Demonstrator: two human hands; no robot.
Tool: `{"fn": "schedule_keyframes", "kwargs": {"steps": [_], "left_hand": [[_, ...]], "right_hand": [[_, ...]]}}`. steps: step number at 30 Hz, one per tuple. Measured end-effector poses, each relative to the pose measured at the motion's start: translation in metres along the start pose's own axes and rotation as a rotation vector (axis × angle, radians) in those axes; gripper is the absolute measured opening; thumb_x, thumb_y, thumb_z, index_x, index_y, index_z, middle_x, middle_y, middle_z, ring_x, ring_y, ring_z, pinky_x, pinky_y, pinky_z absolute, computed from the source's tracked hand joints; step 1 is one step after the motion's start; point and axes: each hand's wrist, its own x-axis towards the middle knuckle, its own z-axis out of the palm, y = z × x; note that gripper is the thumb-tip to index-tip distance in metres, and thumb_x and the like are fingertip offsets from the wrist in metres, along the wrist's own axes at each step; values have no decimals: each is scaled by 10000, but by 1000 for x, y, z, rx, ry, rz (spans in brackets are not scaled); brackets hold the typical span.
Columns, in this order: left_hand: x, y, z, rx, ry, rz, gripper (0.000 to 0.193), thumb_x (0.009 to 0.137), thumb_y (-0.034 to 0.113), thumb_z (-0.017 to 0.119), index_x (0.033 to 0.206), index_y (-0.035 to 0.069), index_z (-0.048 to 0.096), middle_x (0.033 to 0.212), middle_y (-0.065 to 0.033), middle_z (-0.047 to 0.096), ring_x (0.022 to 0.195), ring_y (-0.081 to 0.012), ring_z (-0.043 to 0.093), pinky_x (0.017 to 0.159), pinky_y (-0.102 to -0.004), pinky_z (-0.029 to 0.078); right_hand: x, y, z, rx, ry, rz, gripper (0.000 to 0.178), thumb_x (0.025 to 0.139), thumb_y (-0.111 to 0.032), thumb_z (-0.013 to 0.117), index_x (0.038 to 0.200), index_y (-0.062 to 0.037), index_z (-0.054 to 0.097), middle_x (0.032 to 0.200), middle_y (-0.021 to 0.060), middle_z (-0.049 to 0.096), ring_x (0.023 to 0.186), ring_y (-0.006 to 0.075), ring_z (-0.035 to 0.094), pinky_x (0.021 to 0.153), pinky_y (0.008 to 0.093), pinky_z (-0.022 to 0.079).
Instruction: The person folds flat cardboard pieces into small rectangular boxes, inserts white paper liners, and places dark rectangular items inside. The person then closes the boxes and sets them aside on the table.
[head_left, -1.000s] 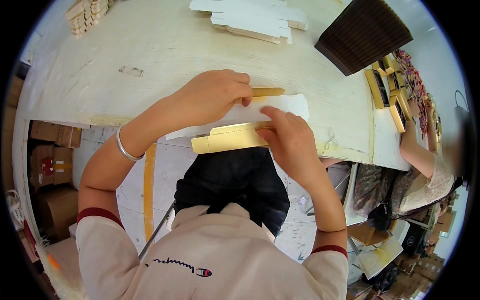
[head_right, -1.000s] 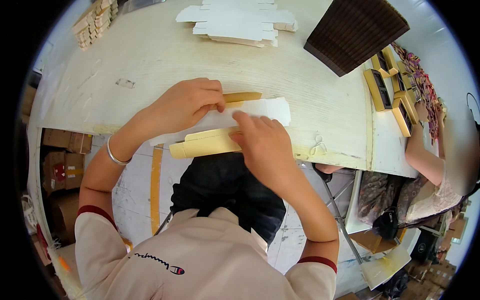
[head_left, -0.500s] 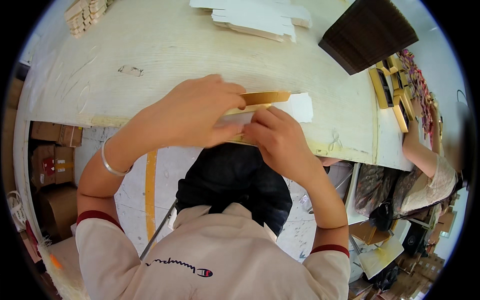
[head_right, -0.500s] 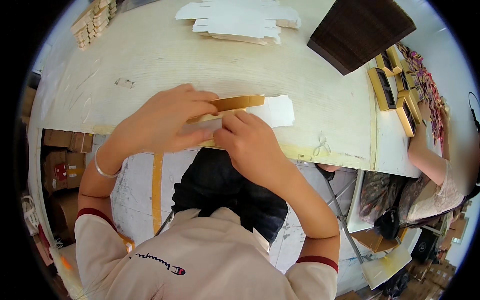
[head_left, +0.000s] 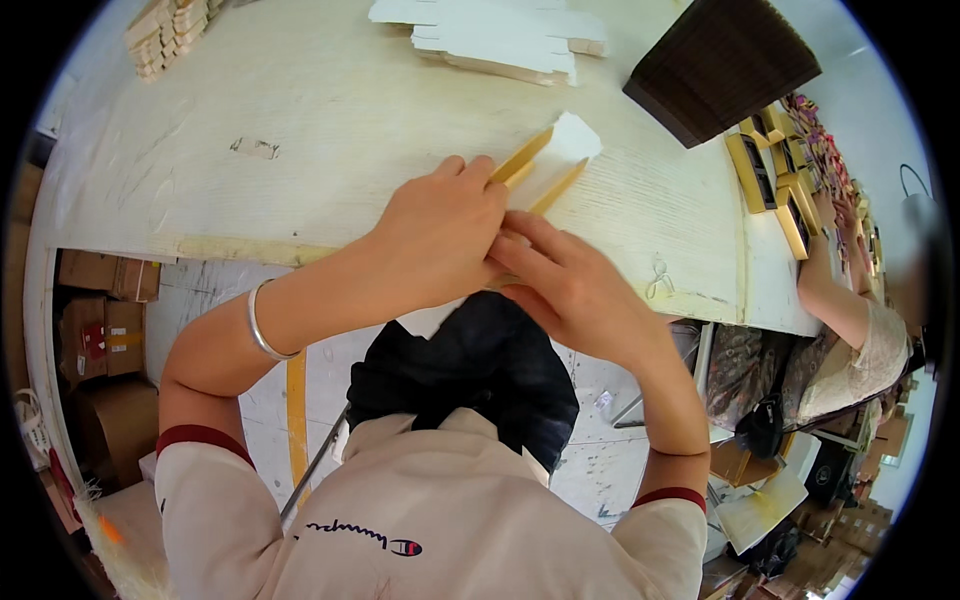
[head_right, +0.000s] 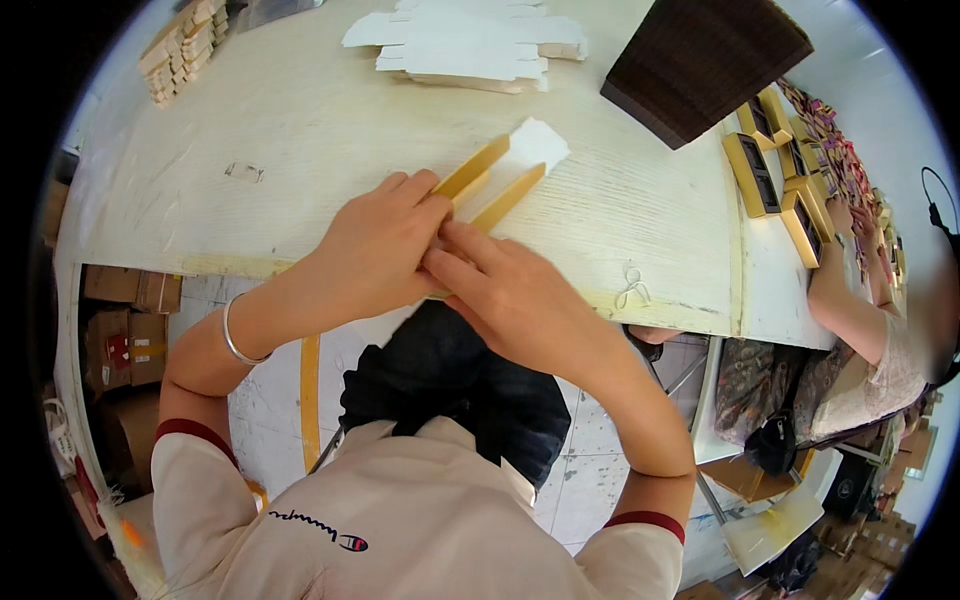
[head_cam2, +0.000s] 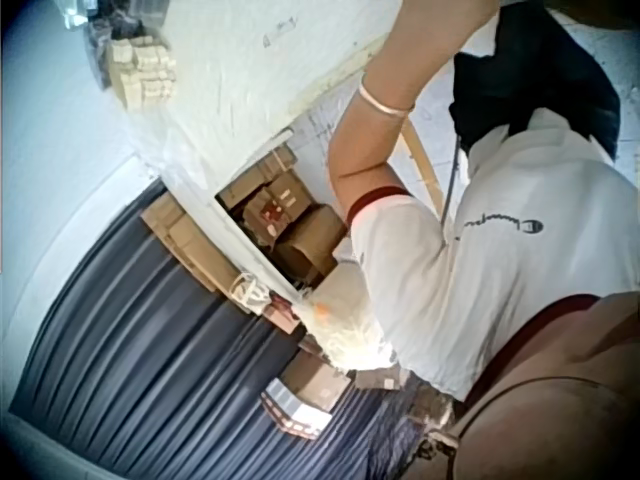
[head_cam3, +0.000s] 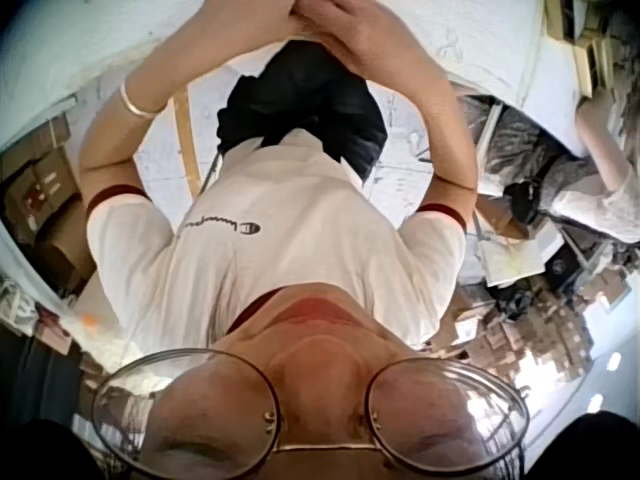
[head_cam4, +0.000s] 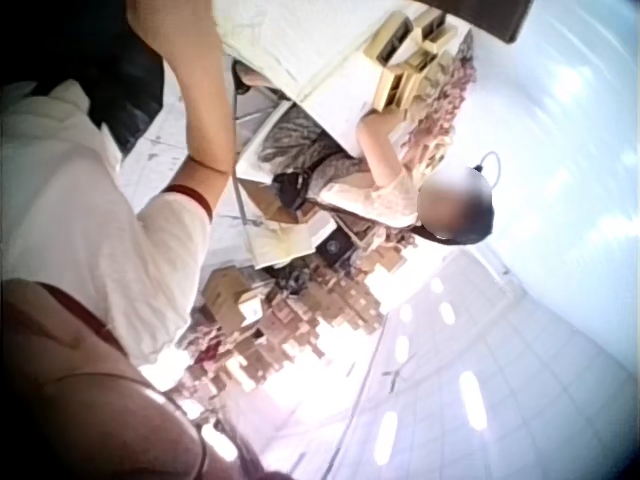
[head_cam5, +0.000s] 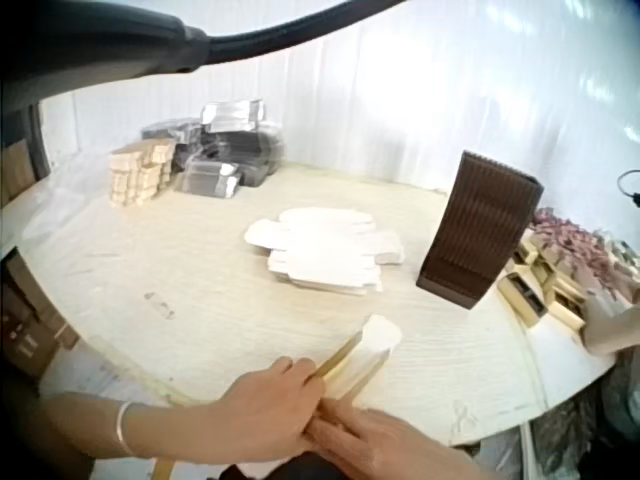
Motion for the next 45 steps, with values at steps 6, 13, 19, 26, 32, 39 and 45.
{"fn": "schedule_keyframes", "kwargs": {"steps": [6,13,19,26,32,39,45], "left_hand": [[-13,-30,-19,-522,-259,260,709,711,180,788,1322,0,477,1507,-165,219,1102,-284,549,853,-341,511],[-6,-45,24,-387,125,610,343,674,160,793,954,35,639,1043,-71,609,905,-235,584,730,-320,510],[3,-16,29,-458,259,503,298,669,129,799,871,54,594,760,-44,579,688,-221,580,606,-314,478],[5,-4,33,-601,187,242,250,712,37,765,879,49,579,733,-73,565,640,-234,575,552,-301,461],[4,-5,43,-600,333,365,169,748,1,717,834,29,574,737,-74,547,627,-222,572,549,-292,454],[13,-8,22,-657,17,211,127,827,75,677,847,18,566,780,-50,539,609,-149,493,564,-257,418],[13,-17,13,-1046,-206,165,252,947,223,584,1080,44,468,938,-40,531,717,-91,462,642,-236,414]], "right_hand": [[-22,31,-11,103,16,84,326,692,-169,792,894,-22,583,1001,135,519,897,332,533,777,384,462],[-22,31,1,69,111,22,286,683,-170,802,764,-23,571,824,103,500,754,293,510,704,369,445],[-15,20,7,54,156,128,249,730,-38,735,823,-16,504,797,121,479,745,317,526,669,398,442],[-15,9,-3,181,40,313,332,752,110,658,988,-18,462,921,108,479,786,281,535,693,365,467],[-28,-2,-11,325,64,300,479,726,112,600,1173,-15,485,1164,199,496,990,358,545,800,388,473],[-49,12,17,-256,308,-52,417,653,72,684,1049,-21,592,1167,182,543,962,324,579,795,368,491],[-26,23,26,273,578,162,320,721,94,690,993,-26,570,967,138,555,695,257,559,607,319,460]]}}
